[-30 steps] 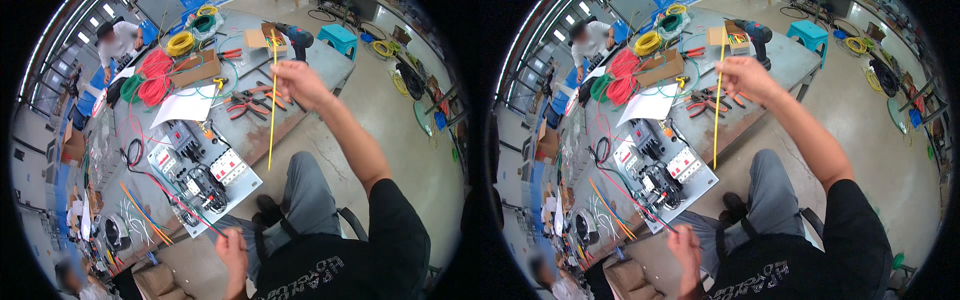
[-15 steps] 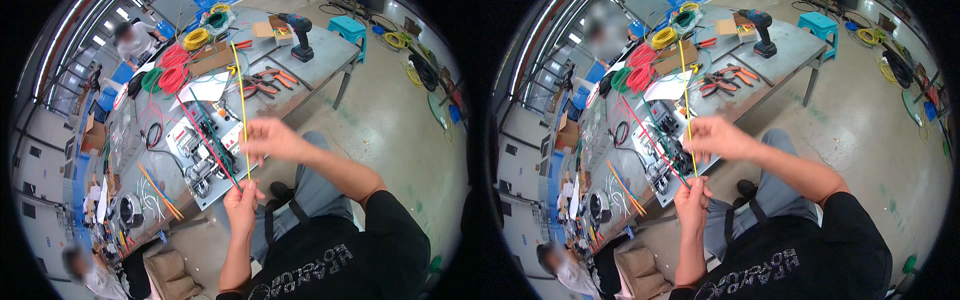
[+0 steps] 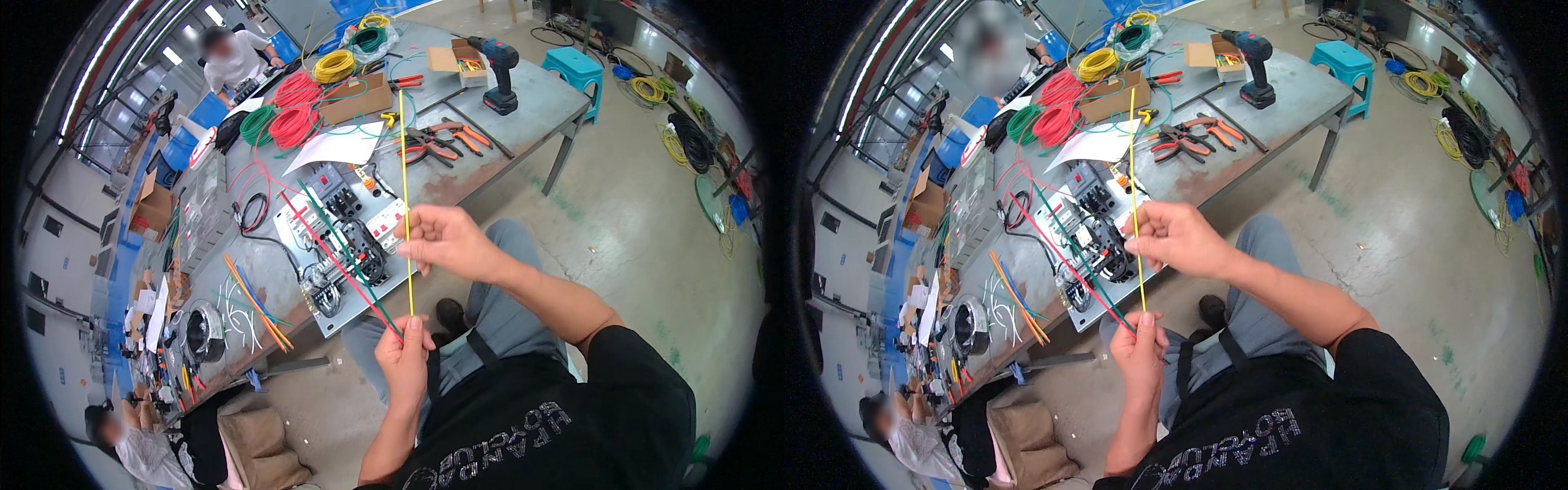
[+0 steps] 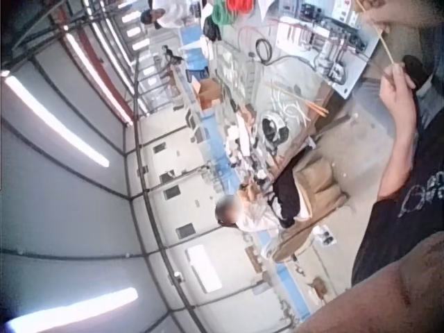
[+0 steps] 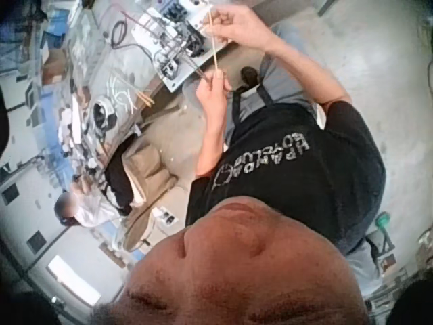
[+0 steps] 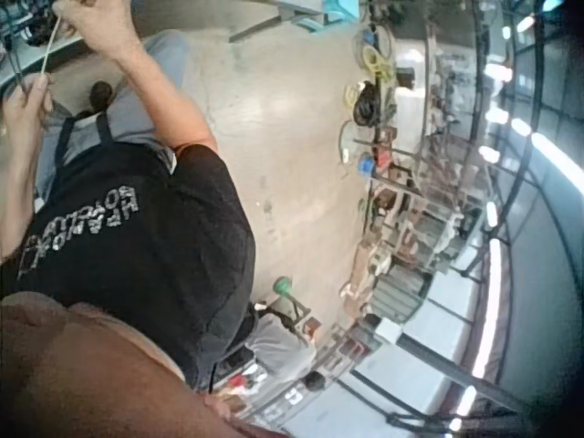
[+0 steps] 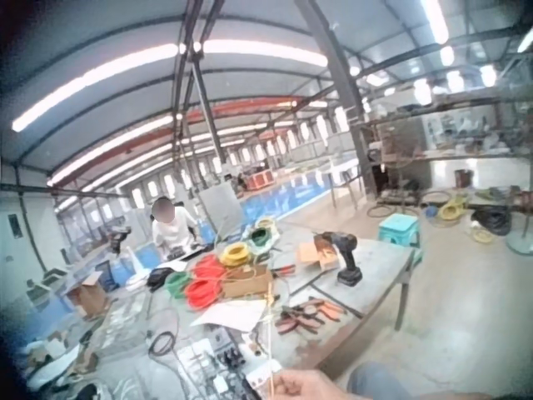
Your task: The person strips insulation from red, yellow, and green wires using pliers and inserts them into terminals on an electrical panel. The person uses a screwdriver to tighten the terminal screws and secures the wires in place.
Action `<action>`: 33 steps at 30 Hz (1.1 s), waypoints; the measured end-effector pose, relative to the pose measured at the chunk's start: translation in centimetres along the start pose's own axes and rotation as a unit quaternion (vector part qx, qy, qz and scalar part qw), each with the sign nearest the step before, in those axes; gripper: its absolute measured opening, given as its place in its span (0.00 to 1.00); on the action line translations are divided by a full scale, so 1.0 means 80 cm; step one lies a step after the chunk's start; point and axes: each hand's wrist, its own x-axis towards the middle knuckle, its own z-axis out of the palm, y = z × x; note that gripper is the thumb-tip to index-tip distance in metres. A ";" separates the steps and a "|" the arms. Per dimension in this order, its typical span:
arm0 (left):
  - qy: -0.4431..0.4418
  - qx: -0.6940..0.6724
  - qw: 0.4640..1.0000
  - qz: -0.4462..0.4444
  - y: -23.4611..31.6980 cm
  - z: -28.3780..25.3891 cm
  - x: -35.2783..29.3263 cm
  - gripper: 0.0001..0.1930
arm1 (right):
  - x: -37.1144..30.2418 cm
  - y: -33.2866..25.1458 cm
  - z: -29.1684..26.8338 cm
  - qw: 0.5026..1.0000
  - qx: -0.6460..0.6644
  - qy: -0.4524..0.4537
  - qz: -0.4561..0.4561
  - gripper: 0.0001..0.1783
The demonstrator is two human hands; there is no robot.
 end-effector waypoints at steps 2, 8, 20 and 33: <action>0.005 0.012 1.000 0.001 -0.010 -0.001 -0.006 0.11 | 0.016 -0.007 -0.020 0.999 -0.037 0.004 -0.028 0.11; -0.022 -0.004 0.999 -0.029 -0.024 -0.013 -0.021 0.10 | 0.062 -0.037 -0.087 0.996 -0.070 0.056 -0.015 0.15; -0.060 -0.016 0.995 -0.075 -0.031 -0.015 -0.019 0.11 | 0.102 -0.037 -0.137 0.992 0.016 0.122 -0.009 0.12; -0.175 -0.235 0.951 -0.100 -0.015 -0.030 0.044 0.14 | -0.001 0.033 -0.007 0.991 0.043 -0.078 0.103 0.11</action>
